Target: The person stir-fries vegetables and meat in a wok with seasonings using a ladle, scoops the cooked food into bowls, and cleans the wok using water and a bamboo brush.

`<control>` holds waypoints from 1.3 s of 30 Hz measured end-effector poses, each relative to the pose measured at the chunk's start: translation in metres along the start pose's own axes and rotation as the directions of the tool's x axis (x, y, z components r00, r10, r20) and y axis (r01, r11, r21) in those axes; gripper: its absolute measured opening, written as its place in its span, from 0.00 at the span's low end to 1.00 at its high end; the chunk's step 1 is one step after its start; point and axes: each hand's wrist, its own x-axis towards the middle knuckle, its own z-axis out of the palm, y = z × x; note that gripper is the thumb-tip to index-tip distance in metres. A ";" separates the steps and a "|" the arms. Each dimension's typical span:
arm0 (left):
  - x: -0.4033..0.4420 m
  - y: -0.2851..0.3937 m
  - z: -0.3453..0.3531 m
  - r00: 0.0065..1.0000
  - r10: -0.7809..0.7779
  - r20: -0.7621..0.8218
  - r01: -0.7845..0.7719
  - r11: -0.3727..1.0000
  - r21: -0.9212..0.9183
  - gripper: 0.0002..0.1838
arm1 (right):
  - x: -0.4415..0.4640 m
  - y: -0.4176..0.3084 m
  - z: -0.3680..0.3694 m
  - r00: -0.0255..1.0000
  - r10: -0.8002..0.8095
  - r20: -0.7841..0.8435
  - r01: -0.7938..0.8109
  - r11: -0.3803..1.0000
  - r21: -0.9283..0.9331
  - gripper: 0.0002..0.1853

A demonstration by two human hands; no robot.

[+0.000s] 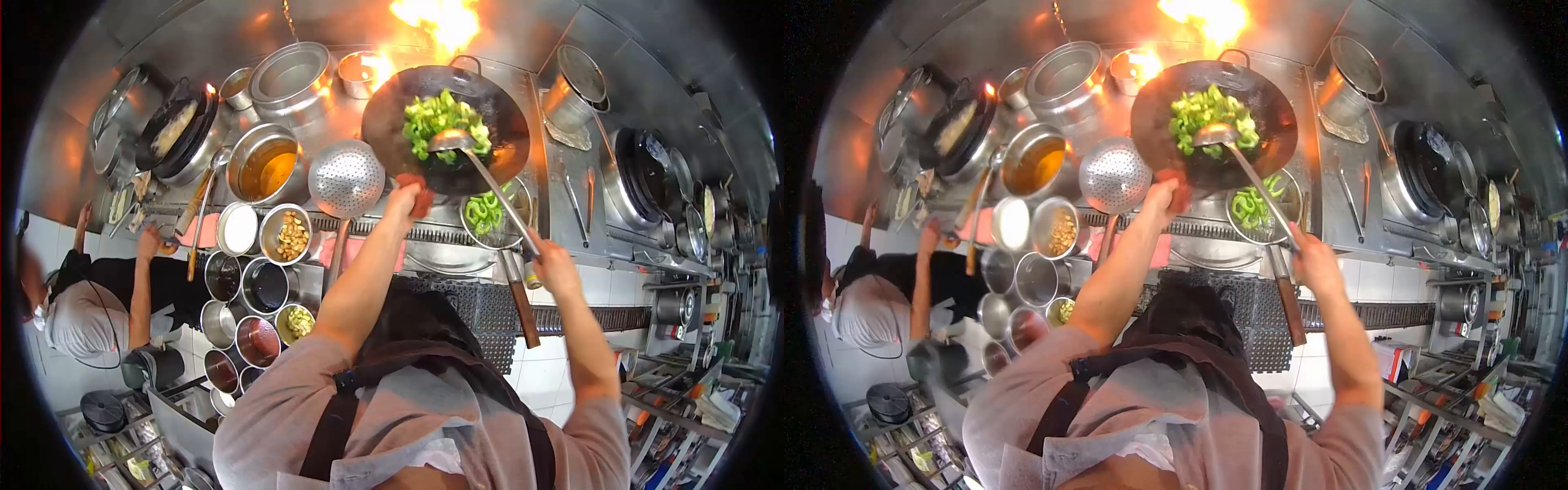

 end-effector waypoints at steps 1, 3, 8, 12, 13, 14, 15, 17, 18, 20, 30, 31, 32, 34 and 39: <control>-0.005 -0.018 -0.025 0.984 0.086 0.158 -0.094 0.995 0.043 0.09 | 0.007 0.000 0.013 0.999 0.005 -0.032 -0.005 1.000 -0.010 0.35; -0.067 -0.029 -0.024 0.998 0.058 -0.016 -0.060 0.995 -0.083 0.24 | -0.011 -0.013 0.016 0.988 -0.028 -0.150 0.039 0.997 0.072 0.34; -0.073 0.017 0.007 0.991 0.114 -0.074 -0.121 0.988 -0.100 0.13 | -0.082 -0.054 -0.032 0.967 0.248 -0.056 -0.204 0.889 0.410 0.31; -0.071 0.024 0.022 0.986 0.165 -0.035 -0.169 0.977 -0.134 0.11 | -0.097 -0.047 -0.032 0.924 0.304 -0.230 -0.195 0.895 0.402 0.32; -0.074 0.025 0.023 0.987 0.161 -0.024 -0.162 0.979 -0.122 0.11 | -0.096 -0.046 -0.034 0.911 0.321 -0.258 -0.196 0.889 0.414 0.33; -0.078 0.027 0.022 0.972 0.234 -0.004 -0.233 0.967 -0.107 0.12 | -0.094 -0.047 -0.035 0.894 0.348 -0.282 -0.209 0.882 0.423 0.34; -0.087 0.030 0.024 0.953 0.303 0.015 -0.300 0.949 -0.094 0.12 | -0.093 -0.050 -0.038 0.877 0.375 -0.301 -0.225 0.873 0.432 0.34; -0.114 0.030 0.025 0.936 0.321 0.144 -0.322 0.946 -0.017 0.17 | -0.087 -0.053 -0.037 0.860 0.423 -0.286 -0.286 0.863 0.417 0.36; -0.136 0.027 0.034 0.915 0.386 0.119 -0.390 0.921 0.012 0.20 | -0.080 -0.051 -0.028 0.845 0.404 -0.350 -0.275 0.890 0.364 0.36; -0.160 0.008 0.029 0.883 0.451 0.130 -0.462 0.883 0.077 0.25 | -0.075 -0.062 -0.028 0.855 0.430 -0.290 -0.318 0.876 0.363 0.37; -0.204 0.001 0.049 0.969 0.079 0.235 -0.136 0.963 0.234 0.12 | -0.187 -0.099 0.003 0.922 0.228 0.312 -0.158 -0.515 0.843 0.20; -0.224 -0.004 0.054 0.981 0.035 0.193 -0.094 0.948 0.304 0.13 | -0.211 -0.099 0.002 0.911 0.271 0.312 -0.126 -0.535 0.835 0.20; -0.229 -0.018 0.050 0.957 0.045 0.285 -0.122 0.959 0.257 0.17 | -0.237 -0.099 0.000 0.898 0.296 0.326 -0.129 -0.531 0.838 0.24; -0.236 -0.046 0.046 0.939 0.004 0.344 -0.126 0.935 0.332 0.22 | -0.287 -0.111 -0.014 0.797 0.470 0.379 -0.106 -0.509 0.854 0.24; -0.267 -0.105 0.071 0.782 -0.170 0.600 -0.121 0.902 0.414 0.22 | -0.395 -0.122 0.017 0.773 0.611 0.170 0.084 -0.364 0.927 0.36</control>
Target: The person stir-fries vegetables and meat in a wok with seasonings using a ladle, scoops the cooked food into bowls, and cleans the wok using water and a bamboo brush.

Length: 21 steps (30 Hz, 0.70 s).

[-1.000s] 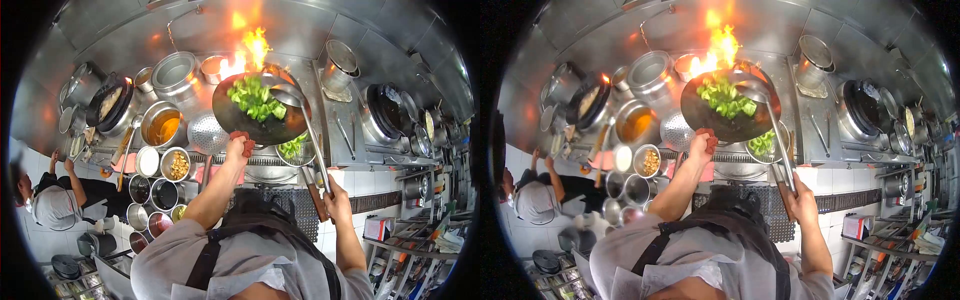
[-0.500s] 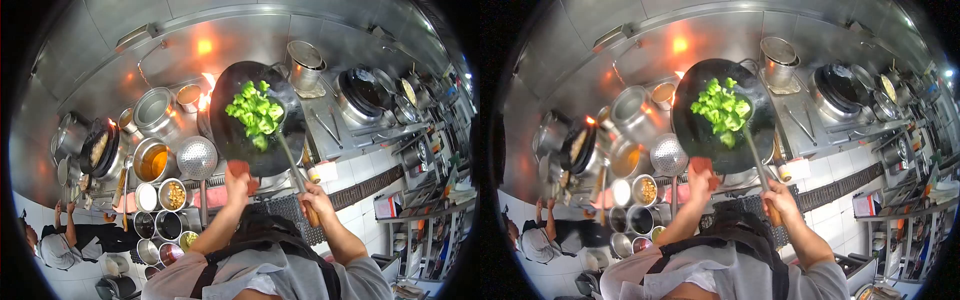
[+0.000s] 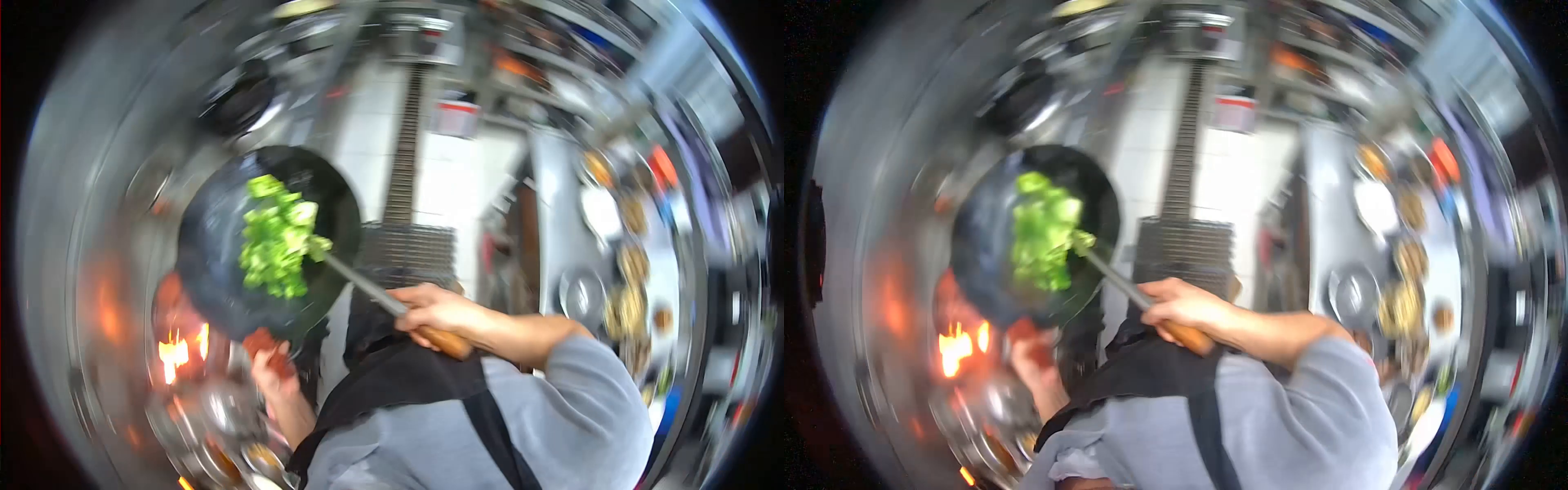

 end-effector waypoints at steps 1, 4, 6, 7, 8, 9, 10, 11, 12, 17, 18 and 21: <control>0.003 -0.009 0.016 0.998 -0.049 0.031 0.047 0.998 0.052 0.20 | -0.014 0.008 -0.012 0.997 -0.049 -0.061 0.050 0.998 0.024 0.35; 0.007 -0.017 0.084 0.958 -0.261 0.117 0.246 0.961 0.127 0.18 | -0.035 0.033 -0.036 0.956 -0.217 -0.196 0.233 0.971 0.059 0.35; 0.022 -0.043 0.101 0.930 -0.270 0.251 0.245 0.961 0.126 0.17 | -0.058 0.048 -0.045 0.916 -0.265 -0.301 0.293 0.955 0.050 0.35; 0.029 -0.060 0.112 0.900 -0.260 0.349 0.240 0.965 0.101 0.17 | -0.071 0.052 -0.050 0.880 -0.292 -0.374 0.324 0.946 0.027 0.35; 0.036 -0.072 0.119 0.886 -0.268 0.378 0.244 0.963 0.112 0.17 | -0.084 0.055 -0.051 0.864 -0.309 -0.397 0.347 0.937 0.026 0.35; 0.045 -0.083 0.127 0.859 -0.330 0.392 0.274 0.942 0.192 0.17 | -0.095 0.055 -0.050 0.836 -0.291 -0.466 0.348 0.936 0.040 0.36; 0.052 -0.094 0.134 0.829 -0.388 0.403 0.299 0.916 0.268 0.17 | -0.105 0.057 -0.048 0.801 -0.271 -0.533 0.351 0.935 0.051 0.36; 0.063 -0.109 0.142 0.794 -0.423 0.437 0.334 0.904 0.267 0.18 | -0.110 0.063 -0.047 0.761 -0.270 -0.590 0.384 0.920 0.075 0.37; 0.069 -0.119 0.155 0.752 -0.463 0.470 0.374 0.886 0.274 0.19 | -0.114 0.067 -0.047 0.736 -0.271 -0.620 0.403 0.911 0.081 0.37; 0.090 -0.169 0.212 0.544 -0.604 0.582 0.413 0.797 0.441 0.21 | -0.124 0.085 -0.025 0.535 -0.195 -0.822 0.556 0.814 0.169 0.38; 0.092 -0.176 0.221 0.490 -0.638 0.594 0.425 0.769 0.477 0.21 | -0.123 0.089 -0.020 0.493 -0.183 -0.850 0.584 0.794 0.168 0.38; 0.080 -0.186 0.250 0.386 -0.671 0.633 0.419 0.739 0.528 0.21 | -0.123 0.096 0.000 0.382 -0.111 -0.918 0.652 0.736 0.182 0.38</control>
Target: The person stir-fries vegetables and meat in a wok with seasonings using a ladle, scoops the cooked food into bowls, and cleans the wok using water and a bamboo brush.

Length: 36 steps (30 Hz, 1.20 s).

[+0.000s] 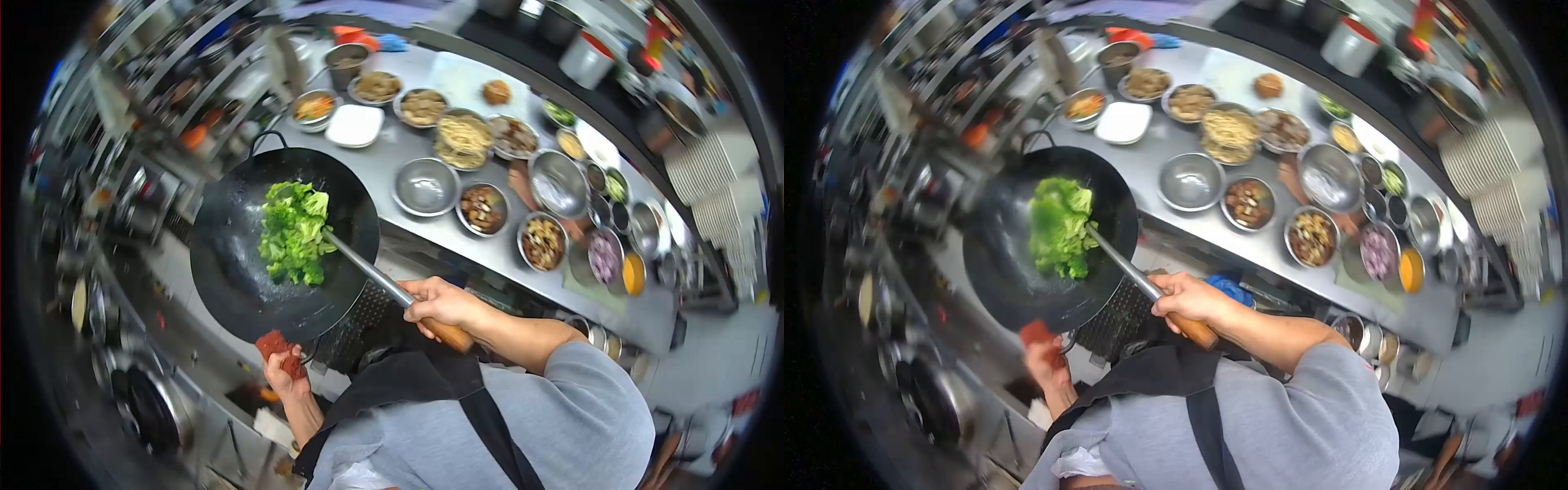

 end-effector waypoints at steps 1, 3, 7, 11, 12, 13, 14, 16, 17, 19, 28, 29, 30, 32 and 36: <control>0.007 0.001 0.006 0.999 -0.029 0.040 0.029 1.000 0.010 0.21 | -0.006 0.002 0.002 1.000 -0.013 -0.022 0.014 0.999 0.038 0.37; 0.012 0.005 0.010 0.987 -0.113 0.117 0.103 0.991 0.085 0.20 | -0.024 0.008 0.003 0.997 -0.028 -0.071 0.033 0.996 0.078 0.37; 0.014 -0.002 0.038 0.947 -0.171 0.272 0.146 0.983 0.109 0.22 | -0.072 0.019 0.002 0.974 -0.071 -0.213 0.113 0.975 0.192 0.36; -0.013 0.001 0.119 0.915 -0.220 0.337 0.160 0.967 0.198 0.22 | -0.118 0.037 -0.023 0.936 -0.176 -0.305 0.270 0.915 0.299 0.33; -0.009 -0.010 0.129 0.900 -0.242 0.363 0.179 0.964 0.197 0.22 | -0.132 0.039 -0.031 0.916 -0.176 -0.360 0.286 0.916 0.282 0.33; -0.007 -0.018 0.141 0.884 -0.262 0.387 0.198 0.960 0.198 0.22 | -0.147 0.039 -0.039 0.894 -0.175 -0.412 0.301 0.916 0.265 0.33; -0.008 -0.025 0.156 0.881 -0.287 0.377 0.214 0.951 0.223 0.21 | -0.163 0.036 -0.049 0.897 -0.188 -0.401 0.302 0.922 0.243 0.34; -0.023 -0.034 0.203 0.858 -0.271 0.437 0.177 0.954 0.242 0.18 | -0.192 0.035 -0.068 0.821 -0.213 -0.530 0.367 0.908 0.203 0.34; -0.028 -0.039 0.222 0.849 -0.274 0.451 0.171 0.952 0.255 0.17 | -0.208 0.034 -0.078 0.779 -0.215 -0.589 0.389 0.902 0.186 0.34; -0.034 -0.056 0.256 0.839 -0.285 0.463 0.176 0.948 0.265 0.14 | -0.238 0.025 -0.095 0.737 -0.274 -0.618 0.438 0.890 0.128 0.34; -0.063 -0.114 0.332 0.842 -0.228 0.488 0.124 0.964 0.236 0.12 | -0.284 0.081 -0.202 0.321 -0.581 -0.748 -0.202 0.729 -0.654 0.32; -0.064 -0.117 0.338 0.844 -0.228 0.486 0.123 0.963 0.238 0.13 | -0.284 0.078 -0.201 0.293 -0.520 -0.802 -0.399 0.696 -0.597 0.32; -0.064 -0.121 0.343 0.846 -0.216 0.487 0.117 0.967 0.226 0.11 | -0.281 0.088 -0.213 0.310 -0.519 -0.797 -0.428 0.672 -0.604 0.35; -0.064 -0.125 0.354 0.832 -0.226 0.507 0.109 0.962 0.249 0.10 | -0.266 0.125 -0.256 0.293 -0.662 -0.689 -0.495 0.512 -0.702 0.37; -0.074 -0.130 0.377 0.811 -0.218 0.543 0.098 0.966 0.240 0.06 | -0.258 0.112 -0.267 0.290 -0.776 -0.559 -0.529 0.357 -0.770 0.42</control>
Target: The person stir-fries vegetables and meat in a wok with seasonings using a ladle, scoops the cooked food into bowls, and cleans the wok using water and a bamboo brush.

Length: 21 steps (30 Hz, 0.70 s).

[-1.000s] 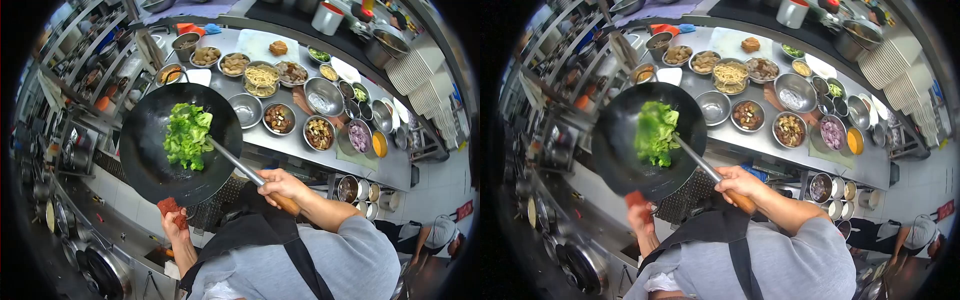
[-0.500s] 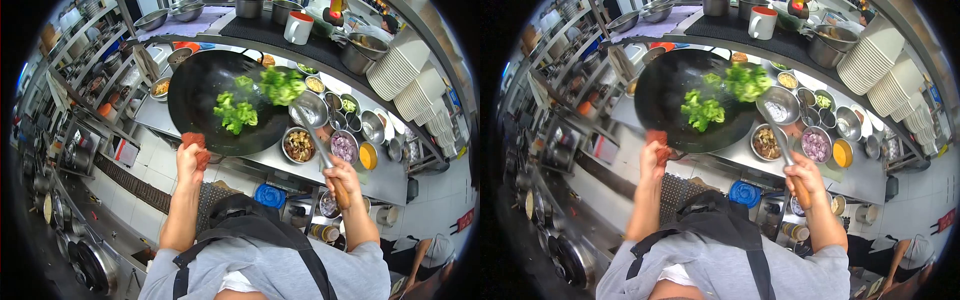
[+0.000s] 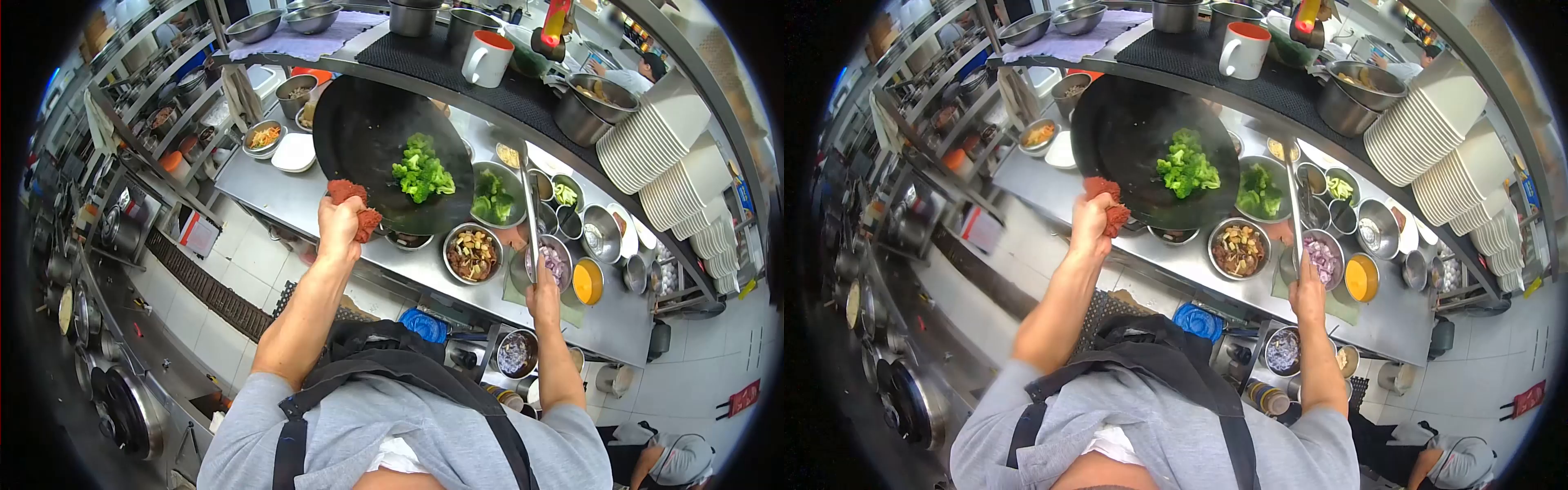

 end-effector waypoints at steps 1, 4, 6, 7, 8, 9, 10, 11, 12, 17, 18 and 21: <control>0.000 0.001 0.008 0.998 0.022 -0.051 -0.023 1.000 -0.009 0.06 | 0.008 -0.006 -0.006 1.000 -0.022 -0.004 0.022 0.999 0.028 0.41; 0.003 0.002 0.017 1.000 0.021 -0.007 -0.021 1.000 -0.014 0.06 | 0.048 -0.029 -0.016 0.991 -0.127 0.036 0.125 0.991 0.051 0.39; 0.005 0.007 0.028 1.000 0.010 -0.008 -0.010 1.000 -0.020 0.05 | 0.071 -0.043 -0.015 0.979 -0.181 0.093 0.178 0.983 0.036 0.38; 0.006 0.010 0.031 0.999 -0.040 0.016 0.040 0.999 -0.004 0.05 | 0.078 -0.042 -0.016 0.978 -0.187 0.093 0.184 0.982 0.039 0.38; 0.009 0.012 0.033 0.995 -0.093 0.036 0.093 0.996 0.016 0.05 | 0.083 -0.037 -0.017 0.974 -0.196 0.110 0.200 0.980 -0.019 0.37; 0.013 0.011 0.036 0.995 -0.094 0.029 0.093 0.995 0.021 0.05 | 0.085 -0.031 -0.018 0.970 -0.204 0.130 0.214 0.974 -0.076 0.36; 0.021 0.007 0.041 0.997 -0.073 -0.001 0.073 0.997 0.021 0.05 | 0.084 -0.021 -0.021 0.967 -0.229 0.111 0.240 0.965 -0.103 0.34; 0.030 0.003 0.044 0.998 -0.056 -0.027 0.057 0.998 0.021 0.05 | 0.082 -0.010 -0.025 0.964 -0.237 0.120 0.251 0.959 -0.128 0.33; 0.038 -0.004 0.047 0.999 -0.026 -0.034 0.026 1.000 0.000 0.05 | 0.080 0.005 -0.030 0.956 -0.276 0.097 0.288 0.946 -0.146 0.35; 0.049 -0.014 0.062 0.998 0.015 -0.063 -0.013 0.999 0.038 0.05 | 0.063 0.046 -0.062 0.968 -0.227 0.105 0.249 0.911 -0.328 0.35; 0.050 -0.016 0.064 0.995 0.019 -0.099 -0.015 0.999 0.036 0.05 | 0.059 0.052 -0.069 0.975 -0.198 0.104 0.223 0.899 -0.376 0.35; 0.061 -0.026 0.054 0.999 -0.014 -0.046 0.016 0.999 0.035 0.15 | 0.044 0.067 -0.089 0.980 -0.168 0.104 0.197 0.873 -0.446 0.35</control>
